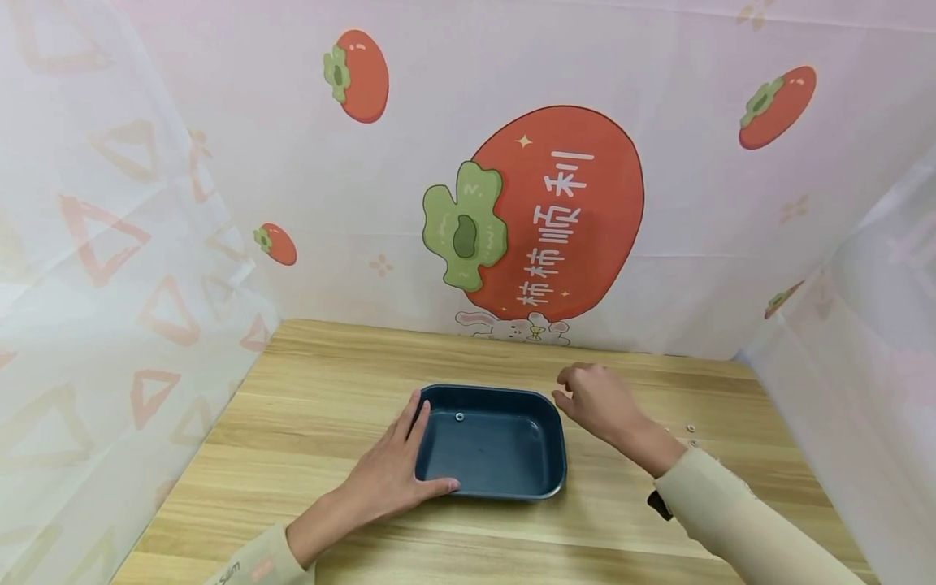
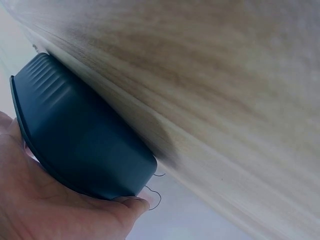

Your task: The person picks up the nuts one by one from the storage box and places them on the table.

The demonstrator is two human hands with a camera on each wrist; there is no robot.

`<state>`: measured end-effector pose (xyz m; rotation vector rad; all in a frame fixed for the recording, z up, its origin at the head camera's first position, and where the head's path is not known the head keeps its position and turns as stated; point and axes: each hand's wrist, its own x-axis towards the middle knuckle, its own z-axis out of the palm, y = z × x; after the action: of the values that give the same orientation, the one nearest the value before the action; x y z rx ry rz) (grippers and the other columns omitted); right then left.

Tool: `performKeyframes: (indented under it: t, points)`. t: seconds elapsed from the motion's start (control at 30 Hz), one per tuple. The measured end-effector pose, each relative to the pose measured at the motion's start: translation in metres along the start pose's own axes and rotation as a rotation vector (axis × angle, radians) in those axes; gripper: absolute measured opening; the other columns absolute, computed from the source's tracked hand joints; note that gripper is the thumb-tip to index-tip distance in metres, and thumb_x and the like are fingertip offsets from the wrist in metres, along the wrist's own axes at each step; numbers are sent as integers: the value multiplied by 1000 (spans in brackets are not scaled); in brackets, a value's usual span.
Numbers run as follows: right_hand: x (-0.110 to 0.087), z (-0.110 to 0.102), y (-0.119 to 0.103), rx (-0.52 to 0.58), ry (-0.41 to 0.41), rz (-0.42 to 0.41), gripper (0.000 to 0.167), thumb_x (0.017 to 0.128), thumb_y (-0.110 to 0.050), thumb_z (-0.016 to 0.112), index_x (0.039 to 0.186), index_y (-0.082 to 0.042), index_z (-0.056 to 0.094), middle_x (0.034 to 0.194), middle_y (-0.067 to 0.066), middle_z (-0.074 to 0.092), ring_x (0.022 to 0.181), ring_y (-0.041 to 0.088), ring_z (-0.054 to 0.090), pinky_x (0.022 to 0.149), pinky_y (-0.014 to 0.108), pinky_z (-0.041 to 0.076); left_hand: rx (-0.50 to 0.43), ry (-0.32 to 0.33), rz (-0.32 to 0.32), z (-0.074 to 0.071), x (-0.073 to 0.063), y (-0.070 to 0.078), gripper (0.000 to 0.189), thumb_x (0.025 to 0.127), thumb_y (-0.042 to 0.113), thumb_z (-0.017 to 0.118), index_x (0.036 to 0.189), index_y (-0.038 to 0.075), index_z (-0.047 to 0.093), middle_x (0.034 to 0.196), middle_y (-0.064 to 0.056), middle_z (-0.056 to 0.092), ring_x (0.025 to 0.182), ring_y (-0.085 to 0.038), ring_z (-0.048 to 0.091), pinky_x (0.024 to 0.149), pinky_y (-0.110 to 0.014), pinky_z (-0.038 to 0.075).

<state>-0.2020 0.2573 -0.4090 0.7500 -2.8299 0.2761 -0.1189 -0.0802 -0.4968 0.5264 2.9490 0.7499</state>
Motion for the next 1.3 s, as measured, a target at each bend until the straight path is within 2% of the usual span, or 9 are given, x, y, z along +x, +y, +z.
performKeyframes:
  t: [0.37, 0.67, 1.0, 1.3]
  points:
    - [22, 1, -31, 41, -97, -127, 16, 91, -15, 83, 102, -3, 81, 92, 7, 77, 72, 13, 69, 64, 31, 61, 0, -12, -12, 0, 1, 1, 127, 82, 87, 63, 170, 7, 17, 179, -13, 4, 157, -42, 29, 118, -59, 41]
    - [37, 8, -60, -17, -191, -185, 19, 93, -22, 84, 104, -8, 81, 92, 3, 77, 72, 11, 68, 65, 30, 60, -2, -27, -20, 1, 1, 0, 128, 82, 87, 63, 170, 8, 16, 179, -12, 2, 158, -42, 27, 118, -59, 41]
    - [53, 28, -81, -68, -279, -243, 20, 92, -26, 85, 99, -7, 82, 83, 1, 73, 65, 11, 62, 62, 28, 56, 9, -26, -12, 2, 1, -1, 127, 83, 88, 62, 171, 8, 16, 179, -13, 2, 159, -41, 27, 119, -58, 40]
    - [61, 42, -95, -57, -300, -284, 19, 92, -25, 85, 95, -7, 81, 73, -1, 66, 59, 10, 55, 56, 26, 50, 12, -19, 3, 1, 2, -1, 125, 84, 87, 62, 170, 7, 18, 178, -15, 3, 158, -42, 27, 119, -57, 40]
